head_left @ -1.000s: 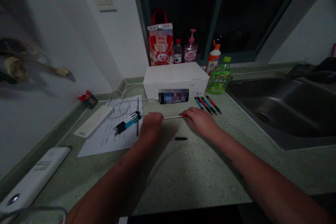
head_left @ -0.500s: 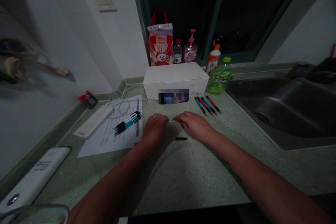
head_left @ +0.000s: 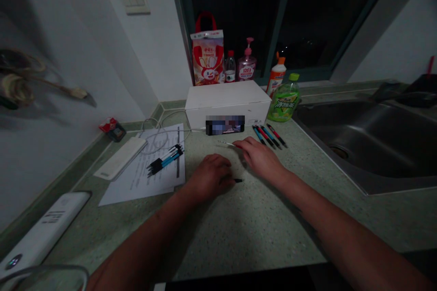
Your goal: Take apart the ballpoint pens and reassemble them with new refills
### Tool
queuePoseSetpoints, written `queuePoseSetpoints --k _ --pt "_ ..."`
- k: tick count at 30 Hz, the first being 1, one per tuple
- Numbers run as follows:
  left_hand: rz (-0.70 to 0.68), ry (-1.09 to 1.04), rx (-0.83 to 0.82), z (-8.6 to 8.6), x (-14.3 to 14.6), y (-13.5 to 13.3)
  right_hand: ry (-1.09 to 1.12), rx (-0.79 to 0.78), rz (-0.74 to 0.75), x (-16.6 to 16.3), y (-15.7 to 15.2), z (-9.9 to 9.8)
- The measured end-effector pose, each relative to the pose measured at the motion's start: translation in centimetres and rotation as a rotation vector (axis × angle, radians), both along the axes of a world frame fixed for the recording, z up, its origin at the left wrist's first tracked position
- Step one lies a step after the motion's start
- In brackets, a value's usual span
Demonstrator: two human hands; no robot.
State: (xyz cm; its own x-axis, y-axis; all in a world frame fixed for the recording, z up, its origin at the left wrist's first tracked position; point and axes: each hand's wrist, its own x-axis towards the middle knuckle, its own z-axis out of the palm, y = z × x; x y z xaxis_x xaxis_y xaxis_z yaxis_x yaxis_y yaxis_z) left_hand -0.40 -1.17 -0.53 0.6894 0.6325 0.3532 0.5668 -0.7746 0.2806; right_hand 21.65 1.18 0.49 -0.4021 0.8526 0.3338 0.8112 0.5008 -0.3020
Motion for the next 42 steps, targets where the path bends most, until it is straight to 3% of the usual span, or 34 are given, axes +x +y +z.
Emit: queuePoseSetpoints --k 8,14,18,25,33,38,42 --pt "0.018 0.058 -0.118 0.9 0.3 -0.6 0.002 -0.014 0.009 0.2 0.2 0.0" --pt "0.538 -0.250 -0.176 0.5 -0.4 0.7 -0.015 -0.009 0.003 0.2 0.1 0.2" --pt "0.674 -0.348 -0.169 0.6 -1.0 1.2 -0.017 0.000 0.021 0.0 0.1 0.2" --pt "0.704 -0.341 -0.158 0.5 -1.2 1.3 -0.043 0.010 0.024 -0.2 -0.2 0.2" --pt "0.556 -0.152 -0.092 0.8 -1.4 1.5 -0.072 -0.018 0.083 -0.3 -0.4 0.3" --pt "0.412 -0.167 -0.180 0.6 -0.7 1.1 0.022 -0.028 0.240 -0.8 -0.5 -0.2" --pt "0.456 -0.321 -0.349 0.1 -0.4 0.9 0.078 -0.030 0.276 -1.3 -0.6 -0.3"
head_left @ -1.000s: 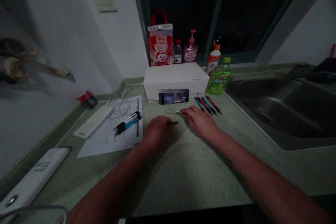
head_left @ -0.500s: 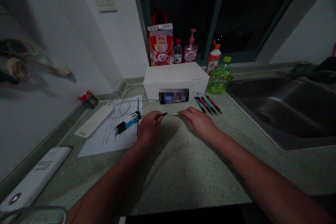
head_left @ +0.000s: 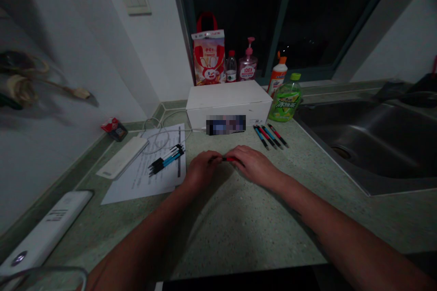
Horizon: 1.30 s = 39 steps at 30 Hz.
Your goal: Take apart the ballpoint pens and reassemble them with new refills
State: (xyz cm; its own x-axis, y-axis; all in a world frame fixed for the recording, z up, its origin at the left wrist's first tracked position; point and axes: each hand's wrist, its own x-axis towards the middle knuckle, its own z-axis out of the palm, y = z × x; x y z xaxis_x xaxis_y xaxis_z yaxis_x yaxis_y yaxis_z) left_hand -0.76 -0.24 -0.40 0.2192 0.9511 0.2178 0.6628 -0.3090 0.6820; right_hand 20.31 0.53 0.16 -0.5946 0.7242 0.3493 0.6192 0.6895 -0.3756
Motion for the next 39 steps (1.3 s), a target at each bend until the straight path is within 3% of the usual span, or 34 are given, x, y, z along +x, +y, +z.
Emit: queuePoseSetpoints --k 3,8,13,39 --pt "0.032 -0.108 -0.091 -0.17 -0.07 -0.02 0.014 -0.027 -0.007 -0.11 0.04 0.09" --pt "0.000 -0.141 0.029 -0.27 -0.08 -0.01 0.086 -0.061 0.010 0.10 0.18 0.10" --pt "0.081 -0.283 -0.058 -0.06 0.17 -0.08 0.104 -0.069 -0.006 0.10 0.12 0.24" --pt "0.082 -0.293 -0.133 0.07 0.10 -0.04 0.118 -0.027 -0.009 0.15 0.34 0.02"
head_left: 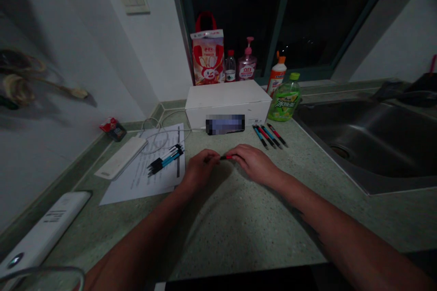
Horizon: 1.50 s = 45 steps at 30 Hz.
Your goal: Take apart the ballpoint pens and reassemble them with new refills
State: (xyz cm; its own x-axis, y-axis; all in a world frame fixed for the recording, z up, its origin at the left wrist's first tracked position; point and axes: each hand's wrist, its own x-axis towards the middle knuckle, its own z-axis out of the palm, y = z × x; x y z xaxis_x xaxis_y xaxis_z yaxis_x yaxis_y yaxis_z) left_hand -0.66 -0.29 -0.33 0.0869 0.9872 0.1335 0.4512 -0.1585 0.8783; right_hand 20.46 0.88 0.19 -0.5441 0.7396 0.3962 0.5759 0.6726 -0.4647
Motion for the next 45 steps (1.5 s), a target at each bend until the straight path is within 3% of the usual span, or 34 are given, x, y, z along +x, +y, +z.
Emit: queuePoseSetpoints --k 20,26,31,34,37,40,42,45 --pt "0.016 -0.014 -0.014 0.1 -0.2 0.0 0.015 -0.004 -0.007 0.1 0.0 0.1" --pt "0.033 0.037 0.098 0.1 -0.3 0.0 0.090 -0.093 -0.001 0.1 0.0 0.2" --pt "0.098 0.014 0.170 0.1 -0.3 0.0 0.141 -0.158 -0.101 0.6 0.5 0.2" --pt "0.159 -0.032 0.187 0.3 -0.3 0.0 0.301 -0.274 -0.150 1.2 1.3 -0.2" --pt "0.071 -0.038 0.144 0.4 -0.1 -0.2 0.612 -0.449 -0.172 1.6 2.1 -0.5" --pt "-0.144 -0.038 0.076 0.1 0.4 -0.9 0.874 -0.556 -0.117 1.3 2.2 -0.3" --pt "-0.254 -0.046 0.044 -0.1 0.8 -1.4 0.942 -0.601 -0.093 1.0 2.0 -0.2" --pt "-0.304 -0.019 0.011 -0.1 1.1 -1.9 0.922 -0.618 -0.118 0.5 1.8 -0.2"
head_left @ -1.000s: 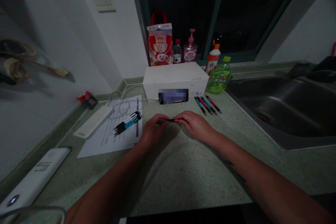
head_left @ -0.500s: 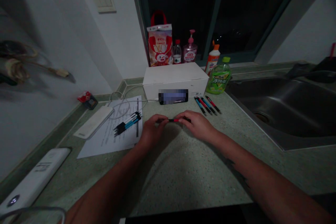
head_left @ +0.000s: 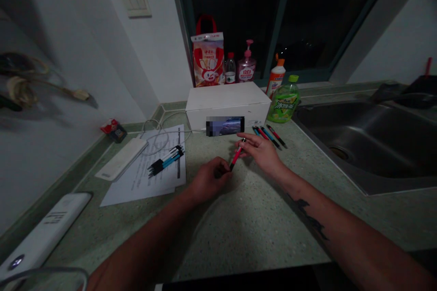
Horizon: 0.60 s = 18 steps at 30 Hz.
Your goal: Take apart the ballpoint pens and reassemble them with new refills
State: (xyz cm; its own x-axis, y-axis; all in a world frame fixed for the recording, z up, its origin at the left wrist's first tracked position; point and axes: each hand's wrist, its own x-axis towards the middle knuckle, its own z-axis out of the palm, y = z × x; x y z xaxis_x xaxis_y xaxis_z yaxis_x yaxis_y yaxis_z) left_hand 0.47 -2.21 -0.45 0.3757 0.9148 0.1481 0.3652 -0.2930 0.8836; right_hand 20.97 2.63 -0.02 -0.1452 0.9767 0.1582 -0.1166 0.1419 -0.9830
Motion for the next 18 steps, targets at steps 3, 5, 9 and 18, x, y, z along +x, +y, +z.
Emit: queuePoseSetpoints --k 3,5,9,18 --pt "0.007 0.022 -0.009 0.16 0.01 -0.08 -0.024 0.013 -0.009 -0.04 0.11 -0.39" --pt "0.019 0.010 -0.002 0.21 -0.05 0.02 -0.019 0.023 -0.014 0.09 0.24 -0.61" --pt "0.000 0.006 -0.012 -0.08 -0.16 0.22 -0.029 0.008 0.000 0.24 0.31 -0.75" --pt "-0.005 0.034 0.014 -0.23 -0.32 0.15 -0.044 0.009 0.010 0.19 0.20 -0.63"
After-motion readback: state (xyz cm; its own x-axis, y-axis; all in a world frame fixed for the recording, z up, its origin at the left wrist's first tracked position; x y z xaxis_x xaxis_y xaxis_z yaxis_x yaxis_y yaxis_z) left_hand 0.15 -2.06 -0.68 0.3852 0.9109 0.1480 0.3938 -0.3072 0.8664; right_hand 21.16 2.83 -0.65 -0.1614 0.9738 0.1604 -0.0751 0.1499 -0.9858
